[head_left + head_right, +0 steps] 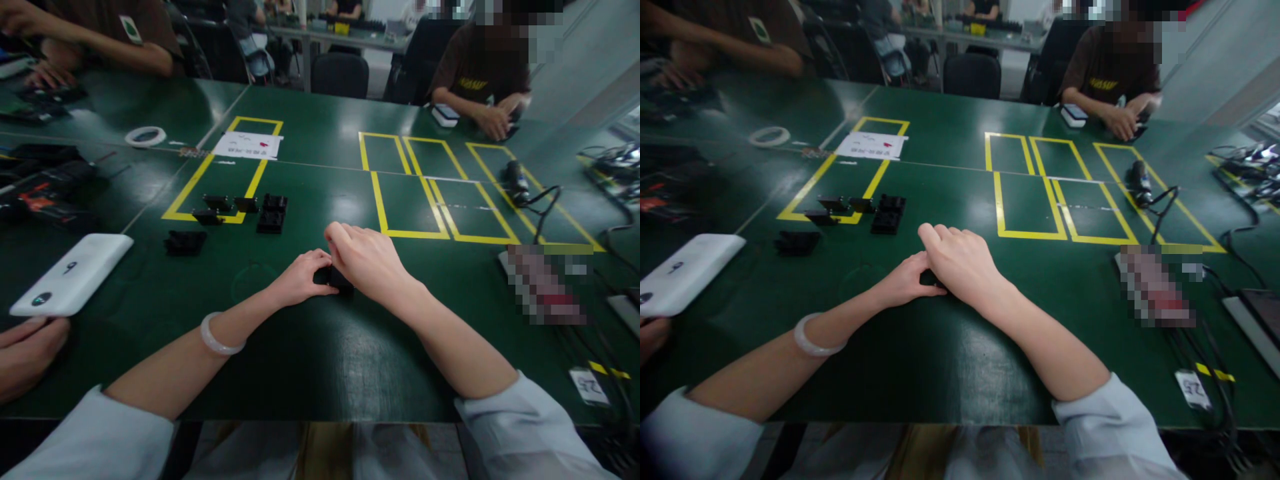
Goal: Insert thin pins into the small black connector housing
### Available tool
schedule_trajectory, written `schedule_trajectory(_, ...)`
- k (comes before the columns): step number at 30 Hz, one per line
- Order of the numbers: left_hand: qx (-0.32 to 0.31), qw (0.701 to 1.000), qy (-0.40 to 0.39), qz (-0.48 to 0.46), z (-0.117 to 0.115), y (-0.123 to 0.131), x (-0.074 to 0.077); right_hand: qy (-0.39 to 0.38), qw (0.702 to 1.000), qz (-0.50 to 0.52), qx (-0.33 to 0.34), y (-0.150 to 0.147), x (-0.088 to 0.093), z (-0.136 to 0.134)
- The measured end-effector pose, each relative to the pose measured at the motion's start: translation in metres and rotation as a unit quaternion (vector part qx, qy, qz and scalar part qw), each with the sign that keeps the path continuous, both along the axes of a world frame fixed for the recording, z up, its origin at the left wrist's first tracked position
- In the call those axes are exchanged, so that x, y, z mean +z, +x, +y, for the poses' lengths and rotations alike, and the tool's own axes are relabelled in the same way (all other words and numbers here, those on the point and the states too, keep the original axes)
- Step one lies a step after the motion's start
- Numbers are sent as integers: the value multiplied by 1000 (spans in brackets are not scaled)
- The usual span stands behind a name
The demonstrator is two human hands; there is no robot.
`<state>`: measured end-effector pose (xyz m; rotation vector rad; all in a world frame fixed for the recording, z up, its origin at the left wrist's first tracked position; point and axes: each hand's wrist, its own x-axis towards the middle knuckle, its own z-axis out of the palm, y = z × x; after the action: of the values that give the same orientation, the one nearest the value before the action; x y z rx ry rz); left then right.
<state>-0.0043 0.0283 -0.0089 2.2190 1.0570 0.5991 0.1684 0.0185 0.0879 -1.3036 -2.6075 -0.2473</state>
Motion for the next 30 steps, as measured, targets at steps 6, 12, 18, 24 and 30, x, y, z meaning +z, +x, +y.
schedule_trajectory(6, 4, 1000, -3, -3, 0, 0, -3, -5, 1000, -4, 0, 0, 2, 0)
schedule_trajectory(12, -2, 1000, 6, -9, 1, -1, -4, -4, 1000, 7, 3, -1, -1, 0)
schedule_trajectory(18, 1, 1000, -4, -3, 0, -1, -2, -11, 1000, 12, -3, -1, 1, 0)
schedule_trajectory(24, 1, 1000, -1, 2, 0, 0, 0, 11, 1000, 6, -3, 0, -2, 1)
schedule_trajectory(30, 2, 1000, 4, -7, 0, -1, -3, -4, 1000, 8, 3, -1, 0, 0)
